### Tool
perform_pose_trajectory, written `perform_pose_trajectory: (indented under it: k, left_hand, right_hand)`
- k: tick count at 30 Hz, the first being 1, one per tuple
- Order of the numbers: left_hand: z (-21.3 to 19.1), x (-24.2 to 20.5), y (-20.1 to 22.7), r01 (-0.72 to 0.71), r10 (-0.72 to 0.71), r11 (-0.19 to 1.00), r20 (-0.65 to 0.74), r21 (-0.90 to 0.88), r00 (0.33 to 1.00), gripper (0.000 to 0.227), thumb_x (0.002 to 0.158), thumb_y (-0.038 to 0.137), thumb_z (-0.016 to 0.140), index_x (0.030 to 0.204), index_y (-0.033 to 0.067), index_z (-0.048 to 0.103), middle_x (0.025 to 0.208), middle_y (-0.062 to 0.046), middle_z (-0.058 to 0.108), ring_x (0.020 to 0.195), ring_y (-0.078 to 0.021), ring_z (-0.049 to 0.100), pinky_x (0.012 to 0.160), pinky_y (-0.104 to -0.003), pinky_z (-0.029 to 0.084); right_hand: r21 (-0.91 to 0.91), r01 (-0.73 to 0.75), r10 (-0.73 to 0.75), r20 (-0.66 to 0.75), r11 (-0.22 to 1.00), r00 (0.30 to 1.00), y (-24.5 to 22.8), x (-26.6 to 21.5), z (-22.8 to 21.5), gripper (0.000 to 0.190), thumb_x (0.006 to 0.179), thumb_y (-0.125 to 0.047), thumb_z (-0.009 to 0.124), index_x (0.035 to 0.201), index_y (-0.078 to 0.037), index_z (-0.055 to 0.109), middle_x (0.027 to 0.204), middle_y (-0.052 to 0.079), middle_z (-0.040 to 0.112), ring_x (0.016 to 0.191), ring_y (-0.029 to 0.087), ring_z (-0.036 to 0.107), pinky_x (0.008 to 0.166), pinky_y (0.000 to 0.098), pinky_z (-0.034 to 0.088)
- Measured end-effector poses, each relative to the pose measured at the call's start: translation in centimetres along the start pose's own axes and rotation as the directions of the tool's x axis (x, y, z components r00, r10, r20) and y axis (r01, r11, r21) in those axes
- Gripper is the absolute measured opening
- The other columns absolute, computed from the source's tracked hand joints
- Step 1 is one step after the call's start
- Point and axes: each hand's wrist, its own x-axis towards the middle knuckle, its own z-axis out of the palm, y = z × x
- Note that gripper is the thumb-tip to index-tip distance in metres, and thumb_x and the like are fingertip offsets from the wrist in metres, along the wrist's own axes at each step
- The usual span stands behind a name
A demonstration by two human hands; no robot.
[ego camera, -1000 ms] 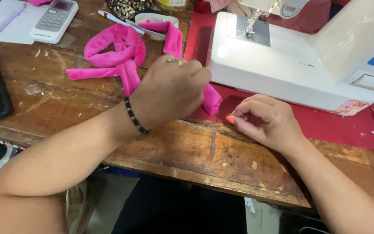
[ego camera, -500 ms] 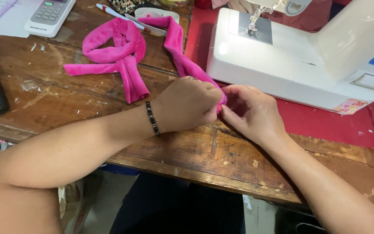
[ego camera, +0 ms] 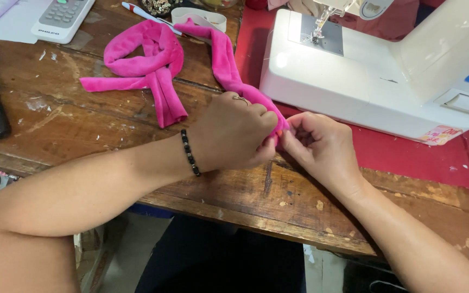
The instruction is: The person writes a note on paper and then proceeds to turn several pink fabric tubes inside out by hand at a sewing workstation.
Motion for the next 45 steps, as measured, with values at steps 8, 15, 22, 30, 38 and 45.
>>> perform_pose_trajectory:
  k: [8, 15, 22, 30, 38, 45]
  left_hand:
    - [-0.1, 0.6, -1.2, 0.234, -0.185, 0.888, 0.159, -0.396, 0.97, 0.022, 0.086, 0.034, 0.058, 0.074, 0.0159, 0.06, 0.065, -0.007, 0.063, 0.072, -0.0373, 0.071, 0.059, -0.043, 0.052]
    - [3.0, 0.1, -1.4, 0.339, -0.208, 0.547, 0.268, -0.765, 0.941, 0.015, 0.081, 0.02, 0.065, 0.073, 0.0081, 0.062, 0.061, -0.008, 0.059, 0.061, -0.0283, 0.069, 0.054, -0.036, 0.049]
    - [4.8, 0.2, -2.0, 0.381, -0.117, 0.557, 0.384, -0.738, 0.916, 0.012, 0.083, 0.03, 0.071, 0.078, 0.0184, 0.072, 0.067, 0.002, 0.067, 0.07, -0.0225, 0.072, 0.057, -0.032, 0.052]
    - [2.1, -1.0, -9.8, -0.047, 0.109, 0.962, 0.22, -0.269, 0.969, 0.029, 0.086, 0.026, 0.079, 0.108, 0.0111, 0.068, 0.097, -0.01, 0.069, 0.1, -0.0351, 0.067, 0.089, -0.05, 0.053]
    - [2.8, -0.1, -10.4, 0.183, -0.053, 0.964, 0.536, -0.191, 0.843, 0.014, 0.091, 0.03, 0.072, 0.103, 0.0244, 0.069, 0.104, 0.001, 0.07, 0.11, -0.0288, 0.067, 0.092, -0.047, 0.053]
    - [1.9, 0.4, -12.1, 0.249, -0.135, 0.961, 0.589, -0.117, 0.797, 0.024, 0.075, -0.005, 0.05, 0.07, 0.0176, 0.043, 0.062, 0.001, 0.045, 0.063, -0.0219, 0.045, 0.056, -0.041, 0.033]
  right_hand:
    - [-0.182, 0.371, -0.398, -0.151, 0.911, 0.905, 2.2, 0.1, -0.8, 0.01, 0.09, -0.012, 0.085, 0.096, -0.014, 0.077, 0.08, 0.002, 0.067, 0.067, 0.018, 0.067, 0.057, 0.0271, 0.056]
    - [-0.298, 0.565, -0.579, 0.046, 0.77, 0.814, 2.3, 0.1, -1.4, 0.009, 0.095, -0.009, 0.071, 0.102, -0.013, 0.076, 0.088, 0.01, 0.07, 0.074, 0.033, 0.069, 0.059, 0.0412, 0.054]
    - [-0.244, 0.283, -0.198, 0.321, 0.927, 0.926, 4.1, 0.4, -1.1, 0.009, 0.096, -0.026, 0.063, 0.096, -0.021, 0.071, 0.089, 0.001, 0.075, 0.087, 0.036, 0.071, 0.068, 0.0463, 0.057]
    - [-0.313, 0.257, -0.199, 0.204, 0.914, 0.958, 2.8, 0.6, 0.4, 0.012, 0.087, -0.031, 0.079, 0.093, -0.023, 0.074, 0.087, -0.005, 0.077, 0.091, 0.028, 0.074, 0.072, 0.0385, 0.058]
    - [-0.185, 0.082, -0.031, 0.261, 0.979, 0.965, 2.7, 0.3, 0.8, 0.016, 0.081, -0.025, 0.081, 0.092, -0.021, 0.07, 0.064, -0.004, 0.067, 0.068, 0.021, 0.07, 0.059, 0.0351, 0.054]
    - [-0.043, 0.178, -0.174, 0.089, 0.983, 0.981, 2.2, 0.3, -1.2, 0.014, 0.083, 0.0, 0.075, 0.084, -0.015, 0.073, 0.059, -0.008, 0.063, 0.058, 0.0, 0.055, 0.057, 0.0175, 0.045]
